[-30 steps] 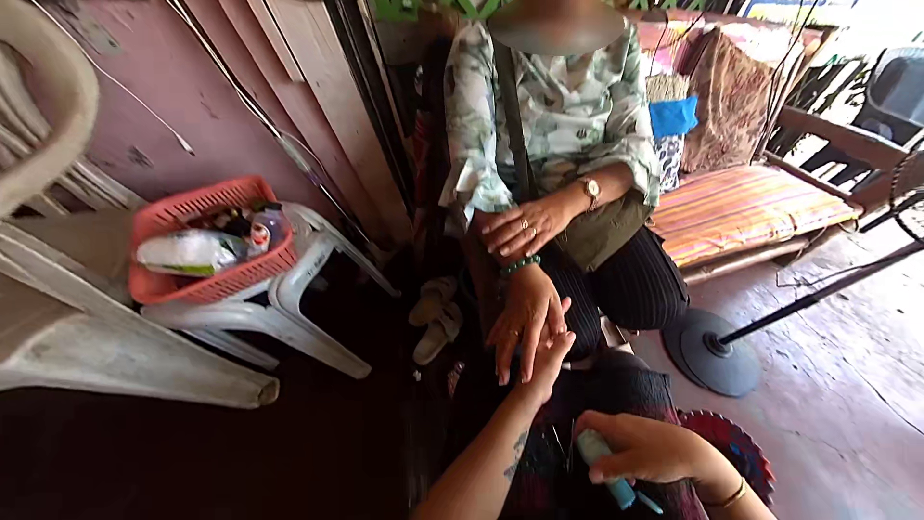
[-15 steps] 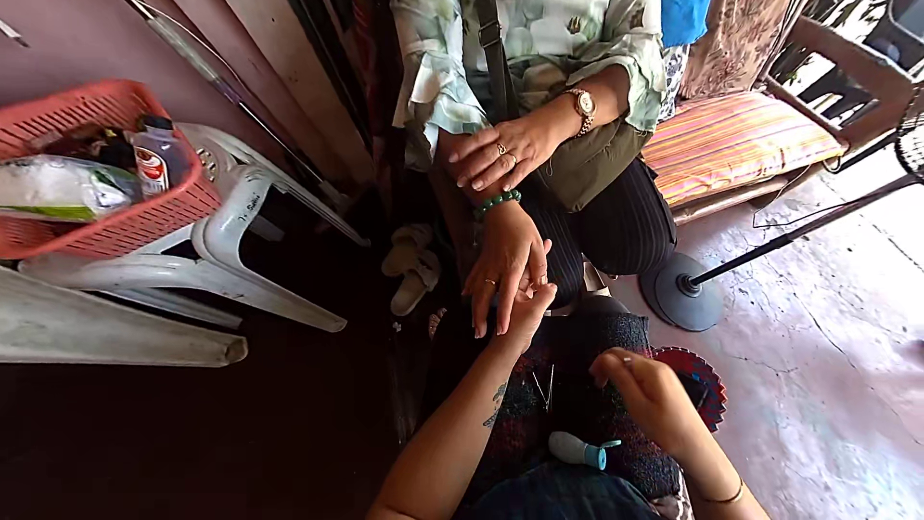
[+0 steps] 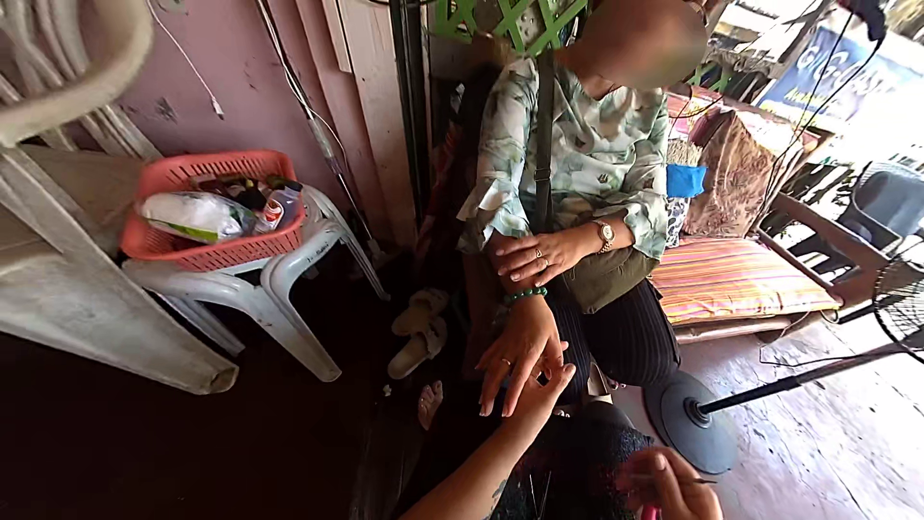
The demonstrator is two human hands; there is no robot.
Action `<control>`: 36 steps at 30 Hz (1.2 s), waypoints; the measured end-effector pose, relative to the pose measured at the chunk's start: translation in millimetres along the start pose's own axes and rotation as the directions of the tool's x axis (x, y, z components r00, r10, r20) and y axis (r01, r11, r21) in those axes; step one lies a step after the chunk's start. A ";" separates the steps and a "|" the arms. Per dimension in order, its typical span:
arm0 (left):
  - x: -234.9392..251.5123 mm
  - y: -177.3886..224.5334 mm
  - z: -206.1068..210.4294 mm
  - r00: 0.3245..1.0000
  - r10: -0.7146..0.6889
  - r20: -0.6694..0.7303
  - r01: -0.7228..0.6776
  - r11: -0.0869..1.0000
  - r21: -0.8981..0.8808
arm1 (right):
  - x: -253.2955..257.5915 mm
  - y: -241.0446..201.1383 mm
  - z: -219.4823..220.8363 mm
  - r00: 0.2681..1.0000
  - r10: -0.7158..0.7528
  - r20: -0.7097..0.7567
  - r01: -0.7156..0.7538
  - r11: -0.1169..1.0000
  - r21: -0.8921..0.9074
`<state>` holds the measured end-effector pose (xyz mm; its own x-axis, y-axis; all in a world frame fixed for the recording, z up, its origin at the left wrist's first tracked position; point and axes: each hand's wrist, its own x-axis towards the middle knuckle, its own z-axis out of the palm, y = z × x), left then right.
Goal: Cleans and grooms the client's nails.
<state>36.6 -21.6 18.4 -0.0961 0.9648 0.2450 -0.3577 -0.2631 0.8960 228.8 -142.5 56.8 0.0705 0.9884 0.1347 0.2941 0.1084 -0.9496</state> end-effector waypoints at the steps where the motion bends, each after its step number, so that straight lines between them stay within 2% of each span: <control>1: 0.3 -0.8 1.1 1.000 0.009 -0.013 -0.009 1.000 0.008 | 8.4 -2.7 1.9 0.999 -0.006 -0.046 0.011 0.994 0.112; 5: -0.4 -1.4 3.3 0.999 0.014 -0.032 -0.012 0.996 0.084 | 50.4 -7.5 21.8 0.976 -0.031 -0.217 0.131 0.877 0.463; 8: -1.5 -1.4 2.0 0.998 0.062 -0.015 -0.060 0.995 0.084 | 79.6 -20.8 44.1 0.944 -0.086 -0.319 0.258 0.794 0.550; 10: -0.5 -3.2 -1.5 0.998 0.064 0.028 -0.066 0.996 0.066 | 92.7 -31.6 59.3 0.941 -0.147 -0.305 0.304 0.763 0.570; 13: 0.2 3.0 -6.5 0.990 -0.008 0.143 0.016 0.999 -0.052 | 107.3 -41.5 82.5 0.960 -0.229 -0.162 0.280 0.740 0.612; 15: 0.5 10.3 -6.1 0.992 -0.086 0.091 0.097 0.987 -0.127 | 121.5 -43.5 90.0 0.961 -0.263 -0.083 0.260 0.764 0.591; 17: 1.5 11.8 -9.3 0.992 -0.075 0.105 0.094 0.979 -0.180 | 141.9 -41.6 87.6 0.940 -0.304 -0.152 0.338 0.786 0.518; 19: 3.6 11.7 -11.5 0.987 -0.077 0.138 0.104 0.975 -0.197 | 151.3 -46.9 81.2 0.936 -0.274 -0.219 0.350 0.772 0.531; 21: 4.1 13.1 -11.9 0.978 -0.137 0.159 0.163 0.973 -0.162 | 144.2 -57.0 81.5 0.961 -0.233 -0.151 0.276 0.739 0.614; 23: 5.5 14.3 -11.8 0.973 -0.175 0.152 0.200 0.965 -0.170 | 137.0 -56.5 87.1 0.974 -0.220 -0.047 0.201 0.760 0.619; 26: 7.2 10.0 -13.7 0.974 -0.115 0.196 0.157 0.964 -0.214 | 146.8 -37.0 82.9 0.945 -0.271 -0.184 0.325 0.841 0.432; 28: 7.0 9.8 -14.9 0.973 -0.092 0.210 0.138 0.966 -0.217 | 146.0 -39.1 75.5 0.936 -0.269 -0.225 0.345 0.825 0.449; 31: 6.1 9.9 -13.2 0.978 -0.120 0.169 0.149 0.973 -0.176 | 133.5 -50.7 82.6 0.981 -0.194 -0.016 0.154 0.726 0.671; 32: 5.4 9.3 -13.6 0.979 -0.125 0.158 0.151 0.976 -0.159 | 134.2 -47.8 86.7 0.986 -0.166 0.004 0.118 0.717 0.687; 34: 5.6 6.5 -15.9 0.979 -0.120 0.164 0.145 0.978 -0.149 | 146.3 -37.4 86.0 0.984 -0.144 -0.104 0.178 0.783 0.596; 36: 5.2 8.0 -16.8 0.978 -0.104 0.178 0.134 0.977 -0.165 | 154.2 -37.3 76.1 0.975 -0.134 -0.180 0.217 0.769 0.601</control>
<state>17.7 -18.6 20.7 0.1090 0.9711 0.2124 -0.5156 -0.1275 0.8473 156.1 14.0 91.4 0.2005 0.9295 0.3095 -0.3311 0.3616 -0.8715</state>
